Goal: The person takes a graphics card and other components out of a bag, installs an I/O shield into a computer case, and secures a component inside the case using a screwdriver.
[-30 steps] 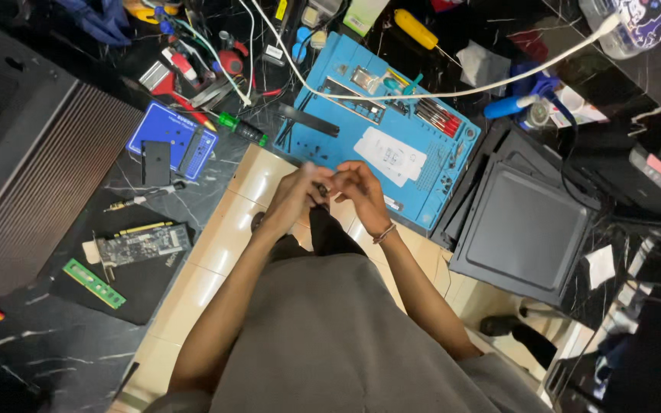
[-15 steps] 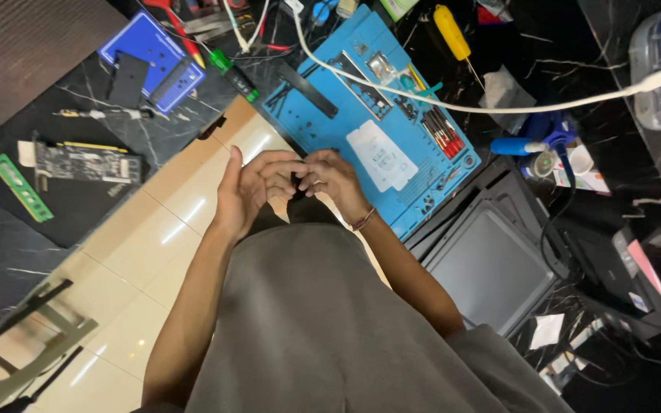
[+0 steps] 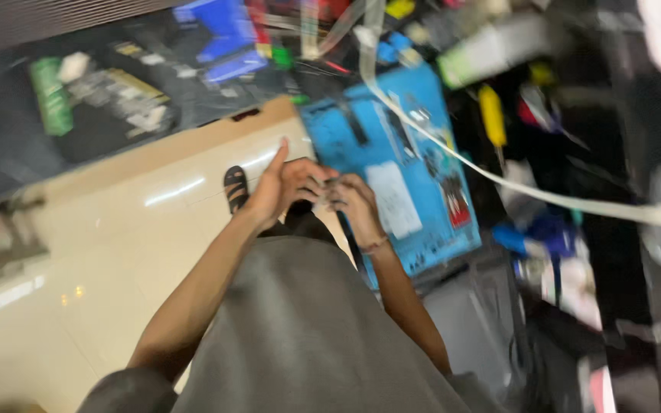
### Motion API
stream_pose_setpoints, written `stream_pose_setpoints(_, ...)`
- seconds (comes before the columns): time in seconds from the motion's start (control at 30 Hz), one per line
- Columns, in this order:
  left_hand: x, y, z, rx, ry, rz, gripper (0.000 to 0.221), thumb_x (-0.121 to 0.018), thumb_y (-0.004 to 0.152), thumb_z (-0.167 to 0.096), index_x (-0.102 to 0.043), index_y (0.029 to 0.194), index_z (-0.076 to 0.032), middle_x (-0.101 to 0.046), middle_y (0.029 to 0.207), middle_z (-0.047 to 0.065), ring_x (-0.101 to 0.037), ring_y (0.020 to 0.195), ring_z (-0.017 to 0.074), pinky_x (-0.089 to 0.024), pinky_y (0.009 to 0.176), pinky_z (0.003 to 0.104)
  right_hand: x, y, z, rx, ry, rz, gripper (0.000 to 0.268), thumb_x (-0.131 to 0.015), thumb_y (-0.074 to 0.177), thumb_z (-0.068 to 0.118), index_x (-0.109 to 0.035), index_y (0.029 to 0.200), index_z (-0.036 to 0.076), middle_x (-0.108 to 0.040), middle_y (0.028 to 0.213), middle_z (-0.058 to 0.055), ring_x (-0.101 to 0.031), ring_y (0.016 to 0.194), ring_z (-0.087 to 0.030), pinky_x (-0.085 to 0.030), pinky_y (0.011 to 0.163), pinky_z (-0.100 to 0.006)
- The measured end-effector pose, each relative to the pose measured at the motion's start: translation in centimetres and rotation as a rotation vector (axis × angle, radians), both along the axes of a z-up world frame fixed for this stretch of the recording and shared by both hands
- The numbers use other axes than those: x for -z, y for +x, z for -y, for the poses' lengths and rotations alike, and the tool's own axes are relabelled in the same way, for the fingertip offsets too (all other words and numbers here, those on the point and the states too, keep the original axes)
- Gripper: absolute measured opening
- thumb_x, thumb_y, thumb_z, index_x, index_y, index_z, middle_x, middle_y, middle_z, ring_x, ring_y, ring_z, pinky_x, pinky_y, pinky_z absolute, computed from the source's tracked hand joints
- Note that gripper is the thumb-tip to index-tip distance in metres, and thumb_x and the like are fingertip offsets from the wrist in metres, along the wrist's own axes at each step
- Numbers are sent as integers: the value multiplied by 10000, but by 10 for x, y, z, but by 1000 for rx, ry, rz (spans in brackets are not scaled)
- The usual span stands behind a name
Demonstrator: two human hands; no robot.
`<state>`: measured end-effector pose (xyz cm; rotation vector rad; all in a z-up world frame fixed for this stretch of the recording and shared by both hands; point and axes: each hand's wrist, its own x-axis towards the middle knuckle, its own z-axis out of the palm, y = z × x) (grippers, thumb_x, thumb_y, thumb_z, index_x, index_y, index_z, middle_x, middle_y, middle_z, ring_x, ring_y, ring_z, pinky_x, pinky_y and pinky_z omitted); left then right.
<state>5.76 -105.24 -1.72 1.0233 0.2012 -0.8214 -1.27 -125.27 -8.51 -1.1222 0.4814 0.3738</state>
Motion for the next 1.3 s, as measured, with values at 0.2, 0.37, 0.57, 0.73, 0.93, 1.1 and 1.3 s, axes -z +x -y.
stream_pose_setpoints(0.2, -2, -15, -66, -350, -63, 78, 889, -243, 1053, -758, -714, 1307, -48, -773, 1262, 139, -767, 886, 207, -648, 768, 329, -13, 56, -63, -355, 83, 121, 137, -627, 1055, 168, -661, 1176, 113, -768, 1066, -90, -755, 933, -201, -617, 786, -330)
stream_pose_setpoints(0.37, -34, -45, -132, -509, -482, 124, 965, -251, 1046, -812, -656, 1404, -12, -749, 1319, 233, -808, 992, 308, -671, 858, 395, -28, 85, -141, -642, 126, 181, 278, -524, 1105, 185, -646, 1290, 17, -718, 1132, -170, -696, 960, -271, -611, 823, -443)
stream_pose_setpoints(0.57, -31, -64, -212, -634, -632, 274, 1105, -172, 1015, -892, -637, 1412, 28, -721, 1341, 289, -786, 1085, 367, -651, 940, 441, -51, 98, -252, -779, 117, 78, 289, -556, 1058, 97, -674, 1297, -16, -731, 1119, -105, -680, 933, -179, -571, 846, -308)
stream_pose_setpoints(0.73, -78, -85, -313, -858, -177, 469, 741, -361, 1096, -591, -581, 1481, 2, -720, 1347, 219, -735, 1167, 285, -609, 993, 379, -35, 114, -364, -898, 230, -3, 463, -455, 1100, 451, -667, 1331, 111, -734, 1298, -181, -718, 1122, -346, -604, 906, -538)
stream_pose_setpoints(0.93, -125, -93, -411, -859, 872, 1030, 599, -657, 1031, -480, -603, 1526, -147, -545, 1620, 108, -504, 1519, 334, -364, 1268, 506, -71, 98, -507, -951, 345, 3, 577, -369, 1088, 568, -639, 1332, 121, -706, 1329, -206, -715, 1133, -360, -598, 901, -538)
stream_pose_setpoints(1.1, -113, -88, -479, -892, 956, 1009, 554, -661, 1050, -445, -620, 1488, -109, -542, 1614, 181, -449, 1544, 430, -275, 1297, 611, -100, 92, -619, -990, 419, -22, 600, -324, 1090, 582, -598, 1312, 97, -684, 1290, -221, -711, 1096, -351, -592, 892, -499)
stream_pose_setpoints(1.3, -114, -91, -578, -974, 852, 885, 453, -719, 1032, -258, -650, 1422, -38, -644, 1485, 215, -622, 1369, 437, -453, 1183, 590, -122, 152, -722, -1050, 553, -27, 634, -264, 1092, 601, -544, 1286, 67, -654, 1238, -242, -706, 1046, -340, -585, 880, -446)
